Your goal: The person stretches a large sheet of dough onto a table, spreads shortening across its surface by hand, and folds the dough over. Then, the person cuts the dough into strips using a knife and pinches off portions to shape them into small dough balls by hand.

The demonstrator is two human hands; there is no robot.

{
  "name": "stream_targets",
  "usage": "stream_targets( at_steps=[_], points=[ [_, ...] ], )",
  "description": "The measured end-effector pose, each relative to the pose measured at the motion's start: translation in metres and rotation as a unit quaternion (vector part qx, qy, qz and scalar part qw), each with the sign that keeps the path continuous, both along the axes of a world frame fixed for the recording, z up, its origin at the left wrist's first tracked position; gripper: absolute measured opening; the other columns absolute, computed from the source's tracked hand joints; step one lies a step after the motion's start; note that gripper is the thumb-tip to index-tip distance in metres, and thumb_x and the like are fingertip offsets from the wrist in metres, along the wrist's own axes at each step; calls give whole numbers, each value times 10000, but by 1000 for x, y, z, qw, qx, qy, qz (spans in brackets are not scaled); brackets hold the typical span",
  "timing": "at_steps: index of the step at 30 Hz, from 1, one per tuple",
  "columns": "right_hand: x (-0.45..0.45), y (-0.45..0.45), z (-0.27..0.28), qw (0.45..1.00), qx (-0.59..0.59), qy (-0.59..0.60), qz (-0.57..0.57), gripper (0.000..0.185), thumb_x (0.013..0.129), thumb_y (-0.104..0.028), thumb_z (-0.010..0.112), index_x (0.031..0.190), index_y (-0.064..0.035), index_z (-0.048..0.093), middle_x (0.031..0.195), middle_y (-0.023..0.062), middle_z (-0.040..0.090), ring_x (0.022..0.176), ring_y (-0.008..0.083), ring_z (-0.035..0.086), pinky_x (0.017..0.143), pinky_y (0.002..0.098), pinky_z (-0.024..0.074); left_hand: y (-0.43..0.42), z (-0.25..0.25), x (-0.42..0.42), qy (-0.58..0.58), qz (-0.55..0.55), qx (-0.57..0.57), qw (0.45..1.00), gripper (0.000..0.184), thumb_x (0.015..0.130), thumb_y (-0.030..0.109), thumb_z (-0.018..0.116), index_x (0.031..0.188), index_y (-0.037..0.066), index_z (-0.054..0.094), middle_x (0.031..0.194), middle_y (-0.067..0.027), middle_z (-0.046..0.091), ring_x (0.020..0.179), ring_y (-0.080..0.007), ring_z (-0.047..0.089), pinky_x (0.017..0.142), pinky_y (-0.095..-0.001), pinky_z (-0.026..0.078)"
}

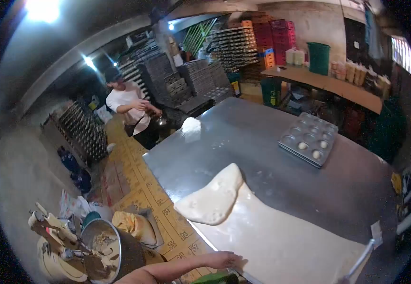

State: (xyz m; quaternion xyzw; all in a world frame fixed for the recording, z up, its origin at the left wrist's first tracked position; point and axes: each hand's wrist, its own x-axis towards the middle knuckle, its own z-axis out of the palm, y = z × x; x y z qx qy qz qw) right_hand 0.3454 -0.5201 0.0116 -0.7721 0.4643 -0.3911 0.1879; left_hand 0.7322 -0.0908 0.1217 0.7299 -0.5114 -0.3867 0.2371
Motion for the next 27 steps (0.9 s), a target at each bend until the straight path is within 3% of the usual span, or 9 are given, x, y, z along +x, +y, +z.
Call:
stream_targets(
  at_steps=[3,5,6,7,10,12,19,23,27],
  points=[
    [46,17,-59,994,99,-28,40,286,1011,-254,471,1152,-82,651,881,59,633,678,191,563,632,342,488,33,-15,20,8,1,-16,1000,430,941,177,552,1352,50,543,1149,-170,648,993,-329,624,892,-429,504],
    [85,93,55,960,275,-21,45,197,990,-155,480,1068,-63,636,787,36,557,612,135,483,547,301,412,48,25,31,64,53,11,996,357,928,234,599,1247,78,635,1192,-131,657,1046,-316,627,901,-412,502],
    [96,101,55,975,202,52,77,161,959,-114,503,1044,-42,620,768,27,542,596,121,482,532,279,406,57,33,31,73,89,8,993,353,933,245,599,1242,80,640,1212,-123,655,1050,-309,627,908,-401,500],
    [151,154,178,918,385,90,1,125,945,-73,492,990,-52,607,728,22,530,559,116,470,504,271,392,63,39,37,83,112,7,990,350,938,256,599,1238,83,646,1233,-115,652,1054,-302,627,916,-390,498],
    [121,144,76,955,264,-93,97,171,963,-226,561,906,-67,585,657,3,508,492,109,440,436,275,374,86,11,43,39,145,-31,988,330,927,219,628,1214,59,660,1206,-126,672,1051,-289,639,900,-362,508],
    [125,177,160,932,351,-84,12,226,970,-262,549,879,-56,577,654,18,516,488,120,448,434,264,368,77,10,43,49,130,-47,989,296,887,148,672,1153,19,674,1049,-124,697,896,-251,654,791,-331,523],
    [37,179,152,907,373,-151,-124,235,976,-244,552,844,-50,552,634,34,518,443,132,423,426,264,367,2,-6,58,27,65,6,998,246,863,99,689,1084,-7,684,948,-115,687,803,-214,633,740,-296,516],
    [-34,157,138,938,267,-173,-136,206,983,-209,540,856,-46,548,630,41,520,417,135,423,414,275,365,-94,15,27,33,18,-108,993,191,843,76,691,1012,-14,688,898,-106,682,749,-194,614,702,-283,507],
    [-89,130,145,901,331,-224,-168,193,986,-189,522,865,-40,545,634,45,529,414,135,438,409,278,361,-213,15,-32,-40,-99,-182,978,216,822,91,701,1022,10,694,940,-111,681,825,-249,628,761,-333,513]
  ],
)
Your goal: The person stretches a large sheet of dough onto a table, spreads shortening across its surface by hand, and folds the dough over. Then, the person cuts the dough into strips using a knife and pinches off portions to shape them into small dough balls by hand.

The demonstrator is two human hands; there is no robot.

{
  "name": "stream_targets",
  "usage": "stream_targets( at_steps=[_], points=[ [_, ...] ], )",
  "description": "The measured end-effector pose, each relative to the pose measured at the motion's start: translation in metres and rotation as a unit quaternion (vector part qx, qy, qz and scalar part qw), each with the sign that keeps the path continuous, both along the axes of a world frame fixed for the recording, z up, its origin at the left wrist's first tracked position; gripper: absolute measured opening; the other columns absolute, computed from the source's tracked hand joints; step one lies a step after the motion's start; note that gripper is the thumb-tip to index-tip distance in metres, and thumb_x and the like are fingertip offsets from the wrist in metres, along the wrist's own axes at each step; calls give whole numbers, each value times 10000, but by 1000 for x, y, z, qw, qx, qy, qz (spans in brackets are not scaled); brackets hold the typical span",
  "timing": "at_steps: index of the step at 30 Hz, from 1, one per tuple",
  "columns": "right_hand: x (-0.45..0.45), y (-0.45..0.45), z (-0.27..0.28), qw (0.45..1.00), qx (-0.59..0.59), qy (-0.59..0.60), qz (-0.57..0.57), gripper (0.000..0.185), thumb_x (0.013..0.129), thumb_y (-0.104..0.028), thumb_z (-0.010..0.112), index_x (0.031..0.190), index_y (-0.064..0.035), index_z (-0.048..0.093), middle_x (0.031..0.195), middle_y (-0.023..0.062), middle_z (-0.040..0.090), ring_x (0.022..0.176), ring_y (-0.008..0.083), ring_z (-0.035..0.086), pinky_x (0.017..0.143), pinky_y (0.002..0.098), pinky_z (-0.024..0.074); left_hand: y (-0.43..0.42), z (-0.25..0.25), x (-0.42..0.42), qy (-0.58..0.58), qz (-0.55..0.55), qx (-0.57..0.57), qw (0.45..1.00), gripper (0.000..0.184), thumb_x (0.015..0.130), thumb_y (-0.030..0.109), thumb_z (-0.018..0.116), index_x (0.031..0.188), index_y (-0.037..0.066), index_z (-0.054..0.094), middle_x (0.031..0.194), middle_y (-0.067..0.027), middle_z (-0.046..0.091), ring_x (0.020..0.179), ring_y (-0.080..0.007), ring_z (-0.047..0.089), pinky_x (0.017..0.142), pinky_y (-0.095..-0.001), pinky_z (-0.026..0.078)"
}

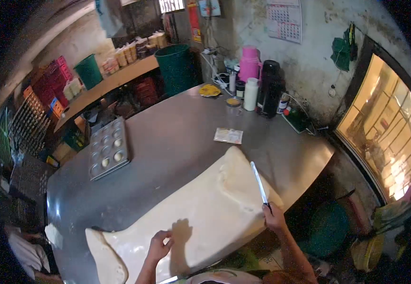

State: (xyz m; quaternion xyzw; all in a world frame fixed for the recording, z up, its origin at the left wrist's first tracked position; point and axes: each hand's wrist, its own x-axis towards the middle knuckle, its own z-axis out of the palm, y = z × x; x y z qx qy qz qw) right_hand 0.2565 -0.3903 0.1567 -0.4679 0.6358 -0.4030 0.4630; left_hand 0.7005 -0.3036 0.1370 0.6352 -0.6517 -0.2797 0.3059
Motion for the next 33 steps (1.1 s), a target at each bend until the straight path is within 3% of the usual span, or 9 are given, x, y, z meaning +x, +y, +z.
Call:
stream_targets(
  at_steps=[3,7,8,10,15,17,22,26,33],
  points=[
    [-45,-31,-14,999,37,-17,-8,172,976,-173,517,879,-34,544,638,53,542,413,141,458,405,280,359,-112,10,-59,-49,-120,-66,989,190,811,107,693,993,52,698,975,-109,677,920,-294,619,826,-377,489],
    [-81,-50,-18,992,118,-32,-30,159,962,-154,522,864,-30,547,646,60,553,437,144,473,419,269,379,-294,23,-145,-134,-225,-122,957,87,773,68,629,857,56,647,894,-97,670,781,-300,616,724,-393,500],
    [-85,-51,-6,990,139,-15,-20,151,957,-142,528,859,-30,549,653,61,560,446,144,477,424,263,385,-350,-31,-152,-146,-227,-63,961,110,795,102,600,889,74,648,904,-107,668,854,-302,623,748,-390,497],
    [-99,-51,-2,983,175,-23,-41,145,958,-126,524,856,-26,551,662,67,571,454,141,482,428,262,390,-425,-3,-193,-199,-240,-25,950,197,831,169,585,993,98,671,1019,-121,676,990,-312,612,808,-419,488],
    [-131,-37,7,979,187,-27,-73,130,963,-74,511,857,-12,552,682,78,584,464,136,489,434,266,401,-575,-103,-220,-334,-163,-166,913,343,878,278,605,1196,156,647,1294,-108,606,1152,-333,552,956,-508,439],
    [-136,-39,3,978,191,-10,-79,134,966,-70,507,854,-9,549,678,75,577,466,135,490,434,267,402,-588,-110,-229,-381,-123,-218,890,355,867,272,620,1201,155,642,1301,-102,604,1164,-322,550,962,-516,435],
    [-126,-61,-3,990,142,19,-15,131,966,-83,517,866,-7,555,661,65,570,467,145,500,437,280,402,-566,-53,-218,-356,-111,98,923,440,779,219,712,1187,105,593,1201,-122,629,1066,-297,602,883,-493,466],
    [-82,-111,32,984,169,31,56,138,958,-120,535,884,-9,571,644,71,560,460,154,495,448,299,403,-518,-40,-145,-167,-189,147,956,322,810,156,679,1116,60,644,1038,-91,657,895,-221,594,779,-367,478],
    [27,-131,44,944,-12,136,299,286,970,-198,527,1204,-38,492,877,174,649,665,328,605,603,423,473,-330,1,-19,3,-29,-10,1000,208,846,48,637,1050,18,668,816,-63,643,732,-205,568,692,-344,476]
  ],
)
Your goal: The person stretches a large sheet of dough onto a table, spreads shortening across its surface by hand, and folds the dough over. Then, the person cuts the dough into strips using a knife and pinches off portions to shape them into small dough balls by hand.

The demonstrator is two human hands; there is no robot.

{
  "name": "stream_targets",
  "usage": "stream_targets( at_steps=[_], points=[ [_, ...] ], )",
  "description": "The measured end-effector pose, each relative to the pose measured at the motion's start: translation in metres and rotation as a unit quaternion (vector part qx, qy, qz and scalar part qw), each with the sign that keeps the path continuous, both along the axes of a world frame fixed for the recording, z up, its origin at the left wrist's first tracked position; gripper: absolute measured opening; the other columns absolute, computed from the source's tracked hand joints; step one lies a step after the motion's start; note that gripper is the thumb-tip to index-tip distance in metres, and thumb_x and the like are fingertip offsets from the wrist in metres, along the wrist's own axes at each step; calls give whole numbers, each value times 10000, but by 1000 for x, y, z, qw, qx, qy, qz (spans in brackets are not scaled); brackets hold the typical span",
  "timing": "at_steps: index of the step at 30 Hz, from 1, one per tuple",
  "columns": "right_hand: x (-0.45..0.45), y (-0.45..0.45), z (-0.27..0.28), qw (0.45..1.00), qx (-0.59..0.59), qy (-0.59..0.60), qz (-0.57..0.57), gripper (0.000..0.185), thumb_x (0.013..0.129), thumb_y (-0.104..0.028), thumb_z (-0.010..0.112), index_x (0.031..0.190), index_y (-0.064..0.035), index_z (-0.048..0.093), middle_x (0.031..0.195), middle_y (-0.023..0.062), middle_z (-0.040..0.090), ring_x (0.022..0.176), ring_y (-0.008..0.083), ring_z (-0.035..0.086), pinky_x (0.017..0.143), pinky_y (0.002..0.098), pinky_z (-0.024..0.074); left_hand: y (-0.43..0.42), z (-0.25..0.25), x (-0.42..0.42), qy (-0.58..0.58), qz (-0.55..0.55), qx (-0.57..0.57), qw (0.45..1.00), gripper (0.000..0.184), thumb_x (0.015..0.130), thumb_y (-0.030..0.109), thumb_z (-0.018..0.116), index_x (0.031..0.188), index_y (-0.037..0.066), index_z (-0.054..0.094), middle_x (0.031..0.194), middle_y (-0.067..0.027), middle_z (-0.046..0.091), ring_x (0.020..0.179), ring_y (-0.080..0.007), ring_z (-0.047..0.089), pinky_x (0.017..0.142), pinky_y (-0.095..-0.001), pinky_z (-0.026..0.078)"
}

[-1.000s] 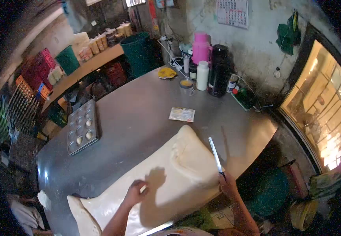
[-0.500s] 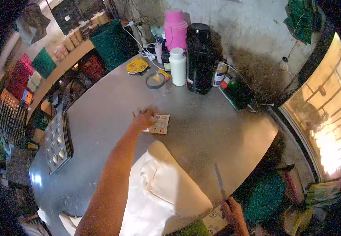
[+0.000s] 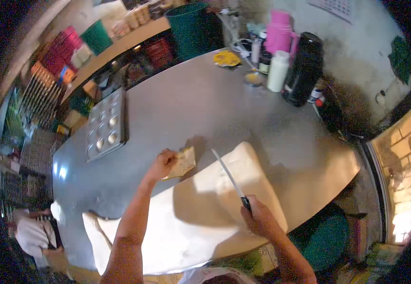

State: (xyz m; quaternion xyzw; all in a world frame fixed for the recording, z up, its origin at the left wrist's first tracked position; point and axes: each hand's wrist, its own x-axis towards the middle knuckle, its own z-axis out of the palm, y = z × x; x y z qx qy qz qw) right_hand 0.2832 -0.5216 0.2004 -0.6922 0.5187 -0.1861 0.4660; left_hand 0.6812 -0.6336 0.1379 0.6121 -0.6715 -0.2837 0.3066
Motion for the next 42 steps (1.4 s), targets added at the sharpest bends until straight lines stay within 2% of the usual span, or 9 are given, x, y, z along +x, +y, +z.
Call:
stream_targets(
  at_steps=[4,6,8,12,28,33,39,40,42],
  points=[
    [89,20,19,996,15,42,76,390,985,-209,510,1337,-54,446,864,169,649,704,333,617,636,430,484,70,-15,50,-59,-54,-53,995,168,862,35,624,1013,7,690,846,-57,664,717,-194,575,693,-328,481],
    [126,33,25,991,38,81,95,437,992,-214,496,1397,-72,415,894,182,668,747,356,643,656,452,490,92,-27,61,10,23,-6,1000,162,858,37,627,1000,13,702,853,-55,676,714,-185,580,694,-314,483],
    [157,39,14,985,-49,112,122,474,997,-220,482,1440,-83,385,954,199,687,814,393,664,690,493,500,98,-34,69,76,90,32,993,157,853,39,631,986,19,713,860,-52,688,712,-176,585,695,-299,484],
    [202,38,8,962,-109,200,151,489,997,-233,481,1452,-87,379,955,201,689,813,401,662,702,501,505,98,-50,78,107,76,3,991,161,835,37,640,975,28,719,821,-41,695,681,-162,580,670,-291,481],
    [215,32,13,931,-84,290,207,470,999,-225,464,1432,-52,403,939,212,685,775,377,661,700,485,510,101,-39,62,29,113,-11,993,142,811,90,644,911,19,715,746,-60,695,604,-172,557,604,-315,465],
    [143,8,33,990,27,133,25,434,994,-223,490,1385,-45,432,933,200,684,756,352,656,670,455,503,84,-70,86,-45,171,11,984,191,797,82,659,973,30,713,813,-83,706,712,-197,644,664,-318,516],
    [-11,-7,-28,977,-162,12,-138,359,935,-125,569,1283,-55,515,869,135,669,698,302,616,637,396,491,-3,-56,2,-96,200,-199,955,236,794,76,679,1025,31,698,873,-100,703,741,-205,659,683,-311,529],
    [-30,-10,-45,963,-229,9,-138,353,929,-118,577,1271,-48,520,848,121,665,666,283,600,621,389,487,-29,-54,-27,-46,124,-152,980,335,816,99,690,1142,33,651,870,-91,692,737,-199,648,667,-314,514],
    [-57,-6,-56,965,-168,6,-201,341,927,-106,573,1259,-42,528,817,106,649,647,257,581,600,375,477,-89,-45,-93,25,7,-44,999,497,844,132,705,1313,56,560,857,-80,673,722,-204,628,641,-327,493]
  ],
)
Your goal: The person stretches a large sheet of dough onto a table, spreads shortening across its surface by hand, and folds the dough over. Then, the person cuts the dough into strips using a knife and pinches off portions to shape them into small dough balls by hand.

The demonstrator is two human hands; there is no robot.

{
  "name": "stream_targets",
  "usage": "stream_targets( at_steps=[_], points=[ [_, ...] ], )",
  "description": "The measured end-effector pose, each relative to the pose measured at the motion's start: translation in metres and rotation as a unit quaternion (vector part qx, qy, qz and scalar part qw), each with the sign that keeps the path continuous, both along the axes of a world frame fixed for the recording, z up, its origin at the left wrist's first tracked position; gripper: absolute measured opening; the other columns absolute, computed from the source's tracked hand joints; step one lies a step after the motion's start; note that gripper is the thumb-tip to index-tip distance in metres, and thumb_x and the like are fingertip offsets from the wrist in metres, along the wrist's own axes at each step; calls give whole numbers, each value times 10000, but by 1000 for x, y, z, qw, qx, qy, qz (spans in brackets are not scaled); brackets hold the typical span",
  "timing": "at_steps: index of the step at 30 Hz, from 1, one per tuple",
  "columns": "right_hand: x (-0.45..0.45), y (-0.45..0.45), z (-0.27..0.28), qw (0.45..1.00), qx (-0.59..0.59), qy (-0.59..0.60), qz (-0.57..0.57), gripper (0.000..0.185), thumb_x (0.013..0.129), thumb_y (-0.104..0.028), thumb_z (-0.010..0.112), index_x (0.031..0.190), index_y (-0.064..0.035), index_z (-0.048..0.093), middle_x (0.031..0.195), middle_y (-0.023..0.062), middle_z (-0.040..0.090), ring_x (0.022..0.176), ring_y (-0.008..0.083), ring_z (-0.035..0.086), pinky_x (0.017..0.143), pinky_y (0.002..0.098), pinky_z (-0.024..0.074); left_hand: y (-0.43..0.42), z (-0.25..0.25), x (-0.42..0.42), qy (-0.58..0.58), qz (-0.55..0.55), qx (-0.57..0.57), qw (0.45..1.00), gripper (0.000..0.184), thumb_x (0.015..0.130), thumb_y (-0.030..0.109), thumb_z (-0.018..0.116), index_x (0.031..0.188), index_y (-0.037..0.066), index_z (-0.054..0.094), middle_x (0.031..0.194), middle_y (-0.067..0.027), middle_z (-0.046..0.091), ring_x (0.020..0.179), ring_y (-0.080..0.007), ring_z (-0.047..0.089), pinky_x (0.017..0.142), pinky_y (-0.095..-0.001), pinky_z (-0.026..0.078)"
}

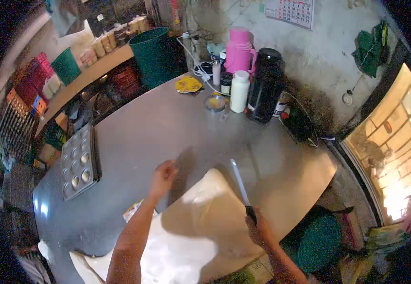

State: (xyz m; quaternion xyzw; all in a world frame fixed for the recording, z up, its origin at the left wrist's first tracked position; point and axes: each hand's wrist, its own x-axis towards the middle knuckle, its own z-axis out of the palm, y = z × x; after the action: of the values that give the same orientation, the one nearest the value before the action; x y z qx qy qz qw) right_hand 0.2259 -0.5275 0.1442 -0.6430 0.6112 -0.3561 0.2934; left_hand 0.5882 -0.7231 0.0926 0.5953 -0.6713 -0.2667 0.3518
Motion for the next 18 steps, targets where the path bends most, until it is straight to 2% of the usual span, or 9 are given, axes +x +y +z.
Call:
stream_targets(
  at_steps=[1,3,4,6,9,11,14,16,18],
  points=[
    [-12,3,-4,997,55,-22,-53,330,924,-93,570,1248,-37,536,787,90,632,628,232,561,580,360,467,-33,9,-35,17,-40,57,997,555,851,141,709,1367,78,516,846,-78,666,711,-215,620,631,-336,485],
    [-37,16,-18,987,103,-99,-80,324,926,-68,546,1247,-26,537,756,70,599,586,187,527,538,319,438,-91,30,-99,-75,-52,2,996,587,896,167,639,1435,98,415,932,-141,652,825,-329,659,686,-444,533],
    [-47,26,-28,986,105,-99,-80,324,926,-68,546,1247,-26,537,756,70,599,586,187,527,538,319,438,-132,24,-117,-87,-88,-25,992,617,911,211,611,1470,129,361,998,-139,651,835,-345,665,688,-473,532],
    [-63,44,-44,976,148,-97,-128,323,936,-54,515,1258,-28,532,737,56,569,548,138,484,496,280,400,-191,23,-153,-239,-32,-1,971,499,939,229,547,1414,130,434,1072,-139,653,890,-356,669,725,-482,534],
    [-65,53,-22,994,64,-22,-86,310,951,-45,499,1259,-30,520,733,46,547,513,110,433,462,259,370,-253,6,-162,-261,-47,8,964,436,947,230,522,1368,127,472,1084,-145,653,913,-356,668,735,-483,534],
    [-63,59,-17,924,332,-51,-183,328,1007,-153,524,1296,-6,574,1171,147,666,978,263,651,823,336,527,-277,-12,-153,-289,-56,24,955,381,956,231,497,1321,124,510,1097,-151,653,936,-356,666,744,-485,535],
    [-61,62,-21,935,299,-77,-175,342,995,-150,562,1314,-27,568,1161,142,669,1006,268,648,841,339,522,-257,-23,-120,-284,-38,39,957,279,961,221,490,1208,110,559,1082,-153,655,953,-357,660,753,-483,537],
    [-66,63,-32,992,74,-33,-98,346,998,-147,554,1314,-6,558,1157,146,670,1028,277,643,859,344,518,-196,-4,-84,-303,-15,-41,952,244,960,239,500,1149,103,575,1059,-156,663,940,-358,662,733,-487,539],
    [-62,53,-20,965,218,-53,-138,355,1011,-166,532,1318,10,549,1102,126,668,856,231,636,743,326,522,-127,27,-36,-322,31,31,946,211,961,224,498,1114,106,583,1055,-142,672,917,-353,662,726,-479,534]
  ],
)
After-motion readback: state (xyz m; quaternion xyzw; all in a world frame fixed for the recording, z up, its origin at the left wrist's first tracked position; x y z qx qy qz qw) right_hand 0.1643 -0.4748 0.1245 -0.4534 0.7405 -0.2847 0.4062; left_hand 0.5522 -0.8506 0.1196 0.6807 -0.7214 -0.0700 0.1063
